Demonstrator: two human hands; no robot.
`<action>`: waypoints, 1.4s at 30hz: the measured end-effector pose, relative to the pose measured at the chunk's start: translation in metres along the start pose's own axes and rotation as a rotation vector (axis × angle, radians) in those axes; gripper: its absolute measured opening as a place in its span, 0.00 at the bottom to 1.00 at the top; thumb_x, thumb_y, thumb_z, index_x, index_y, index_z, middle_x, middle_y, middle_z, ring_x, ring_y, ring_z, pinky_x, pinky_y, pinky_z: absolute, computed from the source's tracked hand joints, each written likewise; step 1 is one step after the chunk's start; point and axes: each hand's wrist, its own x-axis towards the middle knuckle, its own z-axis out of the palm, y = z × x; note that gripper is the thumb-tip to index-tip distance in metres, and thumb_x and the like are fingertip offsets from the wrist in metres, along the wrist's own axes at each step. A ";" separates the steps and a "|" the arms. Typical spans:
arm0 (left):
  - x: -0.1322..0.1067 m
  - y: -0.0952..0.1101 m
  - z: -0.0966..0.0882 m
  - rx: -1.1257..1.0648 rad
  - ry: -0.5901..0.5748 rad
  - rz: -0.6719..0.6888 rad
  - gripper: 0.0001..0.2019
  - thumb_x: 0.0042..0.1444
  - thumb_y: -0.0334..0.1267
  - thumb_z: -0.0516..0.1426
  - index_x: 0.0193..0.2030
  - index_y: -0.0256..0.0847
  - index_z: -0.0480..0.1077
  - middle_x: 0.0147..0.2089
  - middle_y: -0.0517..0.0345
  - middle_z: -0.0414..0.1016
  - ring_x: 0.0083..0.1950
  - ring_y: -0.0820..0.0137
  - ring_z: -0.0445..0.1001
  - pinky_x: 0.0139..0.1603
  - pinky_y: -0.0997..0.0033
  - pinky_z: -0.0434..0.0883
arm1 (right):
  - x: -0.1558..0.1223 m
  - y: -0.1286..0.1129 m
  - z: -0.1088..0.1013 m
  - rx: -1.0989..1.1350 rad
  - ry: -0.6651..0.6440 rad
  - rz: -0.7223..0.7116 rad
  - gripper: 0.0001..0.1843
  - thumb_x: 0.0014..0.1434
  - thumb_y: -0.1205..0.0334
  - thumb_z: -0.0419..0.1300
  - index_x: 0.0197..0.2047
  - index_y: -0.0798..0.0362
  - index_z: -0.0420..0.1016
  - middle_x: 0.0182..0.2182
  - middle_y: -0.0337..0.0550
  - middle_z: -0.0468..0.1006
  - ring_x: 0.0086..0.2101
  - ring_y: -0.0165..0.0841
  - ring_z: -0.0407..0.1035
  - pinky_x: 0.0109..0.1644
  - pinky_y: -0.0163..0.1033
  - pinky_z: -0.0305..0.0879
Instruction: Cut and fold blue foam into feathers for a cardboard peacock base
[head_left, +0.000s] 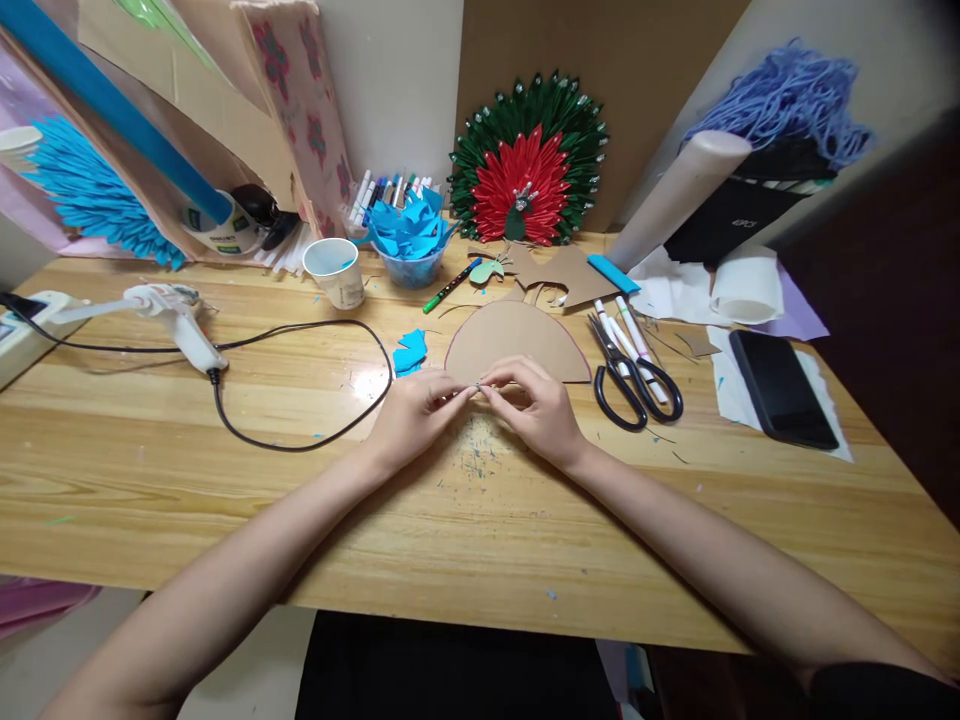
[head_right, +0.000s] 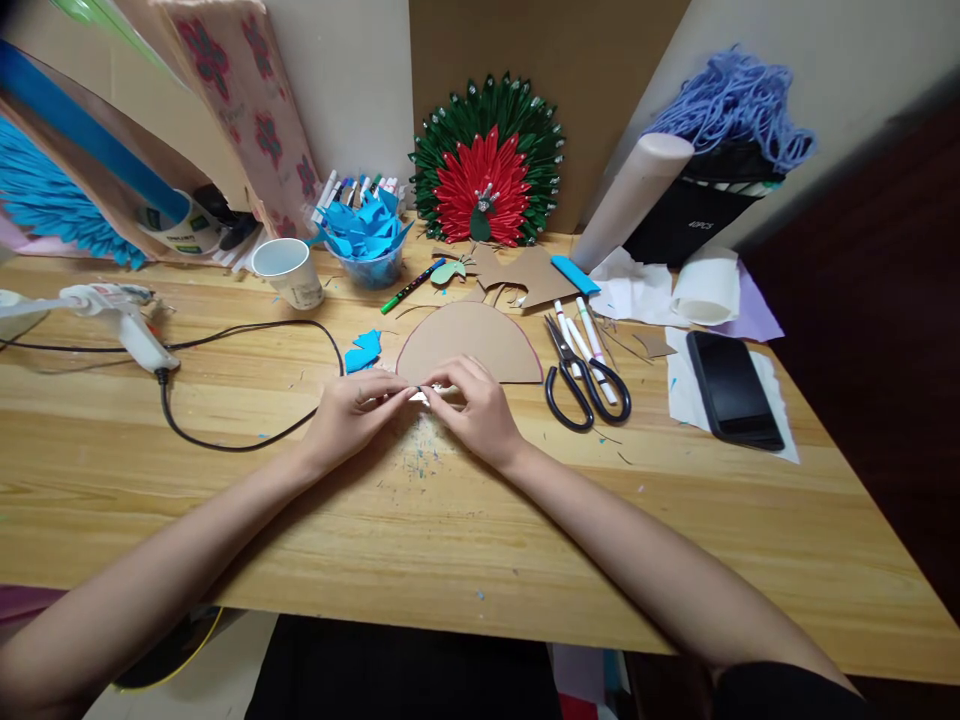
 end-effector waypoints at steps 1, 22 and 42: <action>0.000 0.000 0.000 0.006 -0.003 0.012 0.12 0.59 0.41 0.52 0.36 0.40 0.76 0.34 0.52 0.78 0.35 0.70 0.73 0.38 0.72 0.67 | 0.000 0.000 0.000 -0.012 0.000 -0.015 0.02 0.58 0.64 0.57 0.35 0.51 0.71 0.34 0.44 0.74 0.37 0.35 0.68 0.41 0.43 0.66; 0.011 0.007 -0.004 -0.577 -0.141 -0.642 0.16 0.53 0.46 0.55 0.28 0.35 0.76 0.23 0.53 0.76 0.19 0.77 0.66 0.17 0.80 0.57 | -0.001 0.000 0.000 -0.134 -0.015 -0.181 0.03 0.59 0.67 0.55 0.36 0.50 0.68 0.32 0.44 0.74 0.36 0.37 0.67 0.40 0.44 0.63; 0.005 0.014 -0.003 -0.469 -0.129 -0.596 0.16 0.48 0.46 0.60 0.35 0.34 0.78 0.28 0.52 0.78 0.20 0.79 0.65 0.19 0.79 0.60 | 0.000 0.000 0.000 -0.093 -0.058 -0.060 0.01 0.57 0.66 0.56 0.35 0.52 0.68 0.37 0.46 0.68 0.41 0.36 0.66 0.45 0.43 0.66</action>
